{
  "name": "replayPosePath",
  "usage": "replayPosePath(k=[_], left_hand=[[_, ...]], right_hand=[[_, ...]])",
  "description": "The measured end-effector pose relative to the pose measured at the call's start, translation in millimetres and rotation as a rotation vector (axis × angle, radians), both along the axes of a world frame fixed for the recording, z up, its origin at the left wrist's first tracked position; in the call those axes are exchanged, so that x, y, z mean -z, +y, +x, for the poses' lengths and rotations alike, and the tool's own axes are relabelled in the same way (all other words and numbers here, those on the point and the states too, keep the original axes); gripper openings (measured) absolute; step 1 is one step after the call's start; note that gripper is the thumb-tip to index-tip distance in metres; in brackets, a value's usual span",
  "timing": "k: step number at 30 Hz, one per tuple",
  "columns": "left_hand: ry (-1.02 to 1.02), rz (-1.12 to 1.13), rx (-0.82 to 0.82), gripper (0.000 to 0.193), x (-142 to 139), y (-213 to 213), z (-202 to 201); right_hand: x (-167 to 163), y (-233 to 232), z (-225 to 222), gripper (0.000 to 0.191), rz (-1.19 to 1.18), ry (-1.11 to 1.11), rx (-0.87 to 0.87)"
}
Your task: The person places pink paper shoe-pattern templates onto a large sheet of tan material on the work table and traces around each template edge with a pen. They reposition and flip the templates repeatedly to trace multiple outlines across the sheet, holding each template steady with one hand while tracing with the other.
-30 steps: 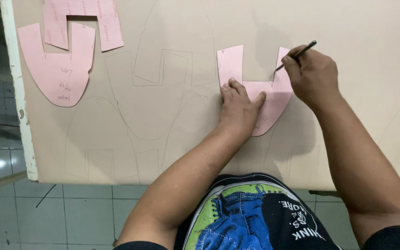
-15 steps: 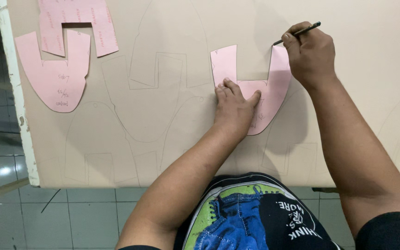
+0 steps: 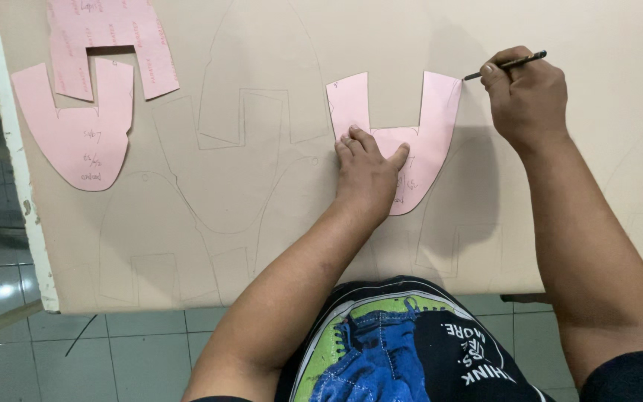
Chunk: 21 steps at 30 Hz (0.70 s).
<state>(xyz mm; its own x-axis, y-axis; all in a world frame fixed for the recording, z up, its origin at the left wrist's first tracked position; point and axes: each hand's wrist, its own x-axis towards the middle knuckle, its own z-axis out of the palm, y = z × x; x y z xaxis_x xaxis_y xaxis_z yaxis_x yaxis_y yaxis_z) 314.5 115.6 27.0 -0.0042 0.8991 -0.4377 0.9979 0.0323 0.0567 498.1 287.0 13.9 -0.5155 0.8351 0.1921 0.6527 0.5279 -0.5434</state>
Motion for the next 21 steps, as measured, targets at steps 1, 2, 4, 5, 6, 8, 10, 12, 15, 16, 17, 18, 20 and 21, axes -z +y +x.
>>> replayPosePath(k=[1,2,4,5,6,8,10,12,15,16,17,18,20,21], left_hand=[[0.006,0.002,0.005,0.068,2,-1,-1],[0.013,0.005,0.010,0.068,3,-1,-2],[0.011,0.004,0.004,0.067,6,-1,-2],[0.008,0.002,0.001,0.067,7,-1,-1],[0.011,0.010,-0.003,0.067,9,-2,0],[0.014,0.027,-0.010,0.068,11,-2,2],[0.008,0.046,0.000,0.067,11,-3,3],[0.000,0.100,0.018,0.067,11,-5,-1],[-0.038,0.168,0.052,0.073,10,-12,-12],[-0.061,0.152,0.055,0.081,10,-14,-17],[-0.084,0.135,0.059,0.091,10,-17,-21],[-0.118,0.181,0.052,0.093,10,-19,-25],[-0.184,0.273,0.036,0.099,11,-22,-33],[-0.210,0.296,0.027,0.093,12,-24,-36]], right_hand=[[2,-3,0,0.012,0.027,0.028,-0.018],[4,-5,0,0.010,0.055,0.057,-0.034],[6,-12,2,0.010,0.035,0.043,0.017],[6,-18,3,0.010,0.024,0.035,0.043],[6,-26,6,0.010,-0.010,0.030,0.060],[4,-48,16,0.010,-0.075,0.019,0.096],[1,-79,24,0.008,-0.018,0.035,0.039],[-5,-111,32,0.008,0.017,-0.018,-0.010],[-10,-151,33,0.009,0.037,0.000,-0.119],[-12,-161,33,0.010,0.042,0.006,-0.160],[-14,-171,31,0.012,0.047,0.012,-0.199],[-16,-178,29,0.012,0.038,0.028,-0.226],[-19,-187,22,0.014,0.024,0.062,-0.285],[-20,-189,18,0.014,0.020,0.060,-0.299]])
